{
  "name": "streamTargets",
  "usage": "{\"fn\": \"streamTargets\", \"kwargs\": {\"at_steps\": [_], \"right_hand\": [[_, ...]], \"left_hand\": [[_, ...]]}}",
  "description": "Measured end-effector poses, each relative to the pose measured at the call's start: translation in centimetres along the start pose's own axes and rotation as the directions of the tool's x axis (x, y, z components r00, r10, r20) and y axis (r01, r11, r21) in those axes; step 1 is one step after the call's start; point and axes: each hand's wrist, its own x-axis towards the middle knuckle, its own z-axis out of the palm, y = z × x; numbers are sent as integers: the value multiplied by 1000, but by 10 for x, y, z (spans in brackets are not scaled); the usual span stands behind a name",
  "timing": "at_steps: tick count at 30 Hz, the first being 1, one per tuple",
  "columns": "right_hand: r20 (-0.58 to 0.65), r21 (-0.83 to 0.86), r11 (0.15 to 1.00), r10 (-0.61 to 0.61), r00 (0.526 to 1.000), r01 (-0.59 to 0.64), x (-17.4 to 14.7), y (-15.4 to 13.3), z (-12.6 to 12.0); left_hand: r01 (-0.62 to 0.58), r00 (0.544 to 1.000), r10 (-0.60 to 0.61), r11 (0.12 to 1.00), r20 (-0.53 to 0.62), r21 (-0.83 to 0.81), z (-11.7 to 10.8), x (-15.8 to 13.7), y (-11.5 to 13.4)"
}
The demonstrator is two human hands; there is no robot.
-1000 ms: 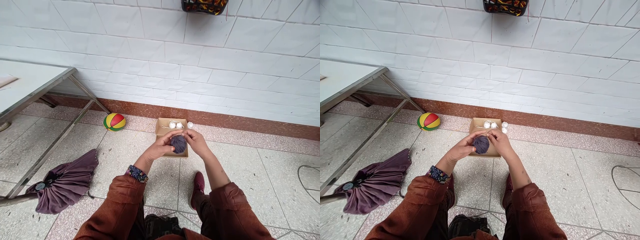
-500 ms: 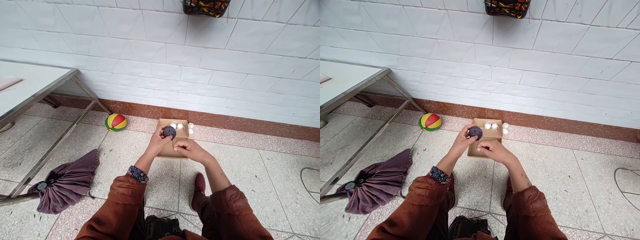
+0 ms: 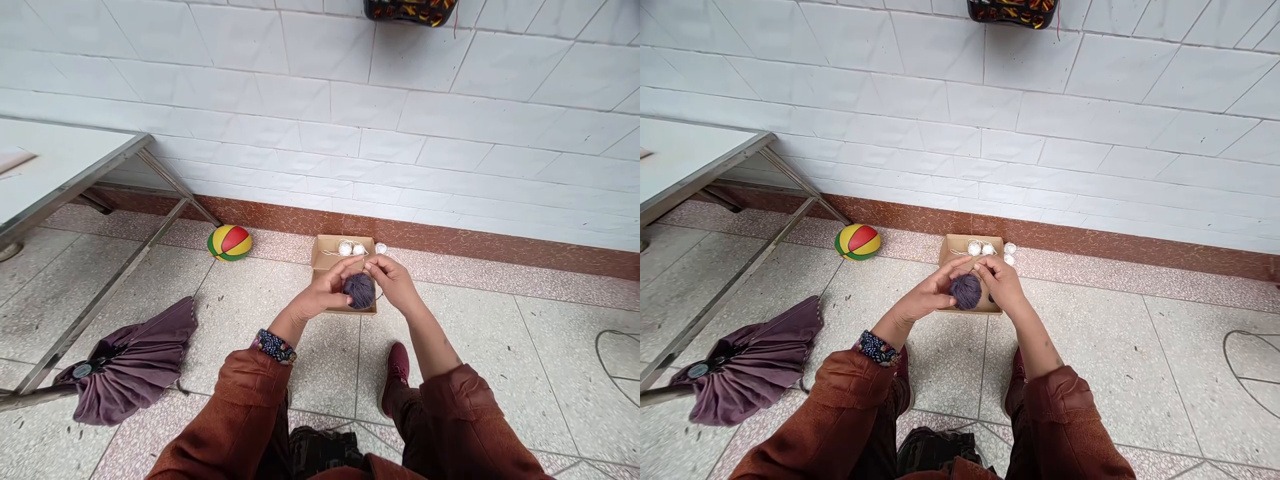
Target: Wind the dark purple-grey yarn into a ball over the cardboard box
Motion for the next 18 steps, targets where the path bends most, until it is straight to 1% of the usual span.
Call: {"fn": "streamTargets", "kwargs": {"at_steps": [3,6,8,10,11,13,16,18], "right_hand": [[65,-90,995,56,996,-50,0,6,5],[113,-162,986,50,992,-31,0,10,9],[133,-185,983,25,991,0,0,11,10],[158,-192,981,17,987,14,-1,10,10],[191,-187,982,18,981,18,-2,9,10],[310,-159,986,12,951,40,-4,4,11],[513,-89,993,-25,858,82,-7,-9,11],[582,-35,995,-53,811,91,-10,-21,9]], "left_hand": [[-16,996,2,987,-89,-157,-1,-2,3],[-26,978,-35,958,-205,-285,-3,-4,4],[-40,958,-51,950,-282,-308,-4,-3,5],[-40,937,-65,955,-344,-292,-6,-1,5],[-41,925,-70,959,-374,-279,-7,1,4],[-52,891,-70,965,-448,-256,-10,4,2],[-73,826,-60,975,-561,-211,-13,9,-3],[-60,783,-38,989,-621,-135,-15,11,-6]]}}
